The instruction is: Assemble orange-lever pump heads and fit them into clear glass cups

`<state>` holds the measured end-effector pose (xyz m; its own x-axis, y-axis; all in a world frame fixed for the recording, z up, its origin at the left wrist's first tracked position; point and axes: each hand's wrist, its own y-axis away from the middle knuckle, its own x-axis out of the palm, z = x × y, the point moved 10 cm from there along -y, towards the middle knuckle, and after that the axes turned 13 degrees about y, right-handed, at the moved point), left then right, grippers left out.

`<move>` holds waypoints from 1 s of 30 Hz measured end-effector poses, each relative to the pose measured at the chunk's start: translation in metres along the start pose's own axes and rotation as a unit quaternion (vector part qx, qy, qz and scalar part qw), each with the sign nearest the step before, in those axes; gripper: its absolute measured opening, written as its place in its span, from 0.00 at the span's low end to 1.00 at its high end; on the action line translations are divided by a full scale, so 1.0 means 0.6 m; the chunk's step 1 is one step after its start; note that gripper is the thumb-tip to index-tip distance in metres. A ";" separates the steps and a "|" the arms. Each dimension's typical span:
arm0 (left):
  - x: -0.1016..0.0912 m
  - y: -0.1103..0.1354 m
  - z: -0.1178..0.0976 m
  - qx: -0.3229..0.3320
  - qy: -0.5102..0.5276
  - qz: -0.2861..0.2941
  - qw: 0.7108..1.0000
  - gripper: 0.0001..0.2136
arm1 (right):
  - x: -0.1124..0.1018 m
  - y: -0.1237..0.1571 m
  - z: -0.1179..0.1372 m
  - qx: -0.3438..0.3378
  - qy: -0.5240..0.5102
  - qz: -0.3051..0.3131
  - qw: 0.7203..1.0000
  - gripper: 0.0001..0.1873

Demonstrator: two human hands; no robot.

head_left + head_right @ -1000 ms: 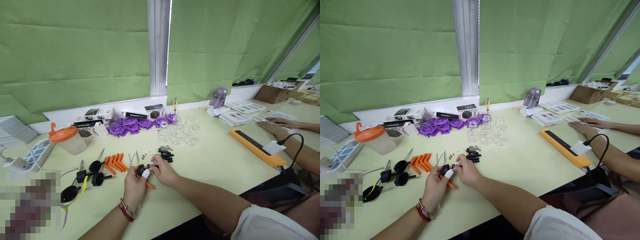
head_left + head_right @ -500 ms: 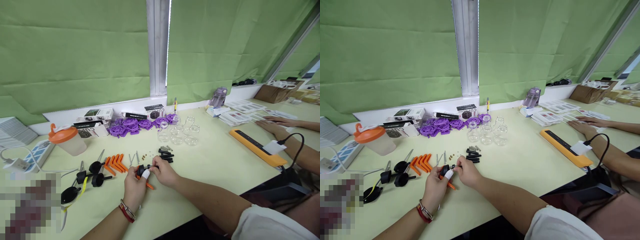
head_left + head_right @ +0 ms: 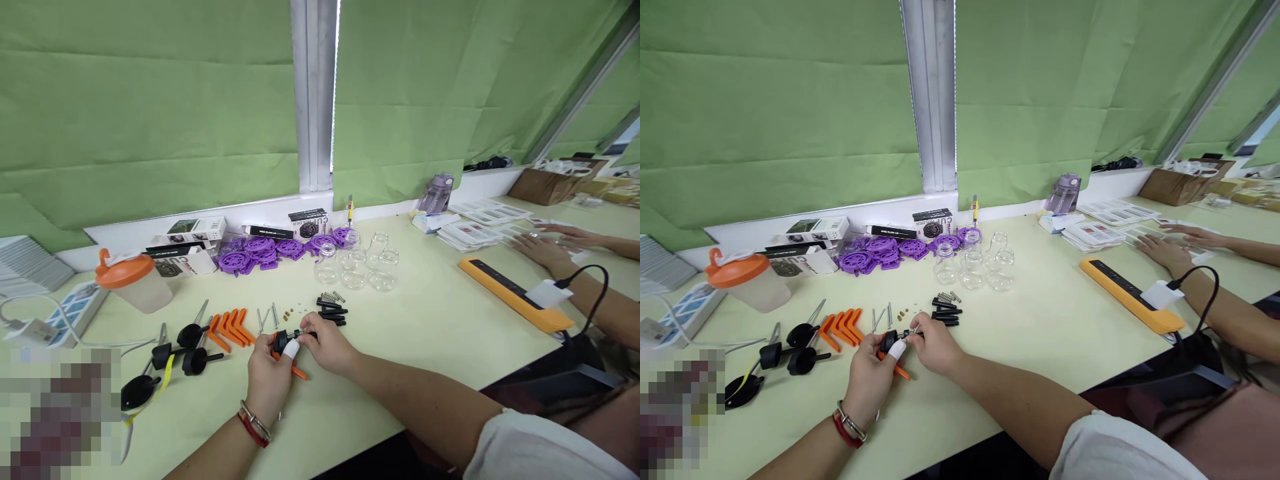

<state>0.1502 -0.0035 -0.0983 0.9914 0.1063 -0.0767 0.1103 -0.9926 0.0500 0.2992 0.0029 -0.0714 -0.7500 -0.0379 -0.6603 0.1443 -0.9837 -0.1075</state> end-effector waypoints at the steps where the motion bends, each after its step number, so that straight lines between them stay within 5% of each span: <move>1: 0.000 0.000 0.000 0.000 -0.002 0.000 1.000 0.22 | 0.000 0.000 0.000 0.000 0.001 0.000 1.000 0.05; 30: -0.003 -0.001 -0.002 0.008 0.011 -0.010 1.000 0.22 | -0.002 -0.002 -0.002 0.010 -0.001 -0.007 1.000 0.05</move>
<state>0.1482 -0.0032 -0.0968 0.9902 0.1280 -0.0553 0.1300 -0.9910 0.0331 0.3009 0.0043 -0.0714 -0.7534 -0.0247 -0.6571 0.1207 -0.9875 -0.1013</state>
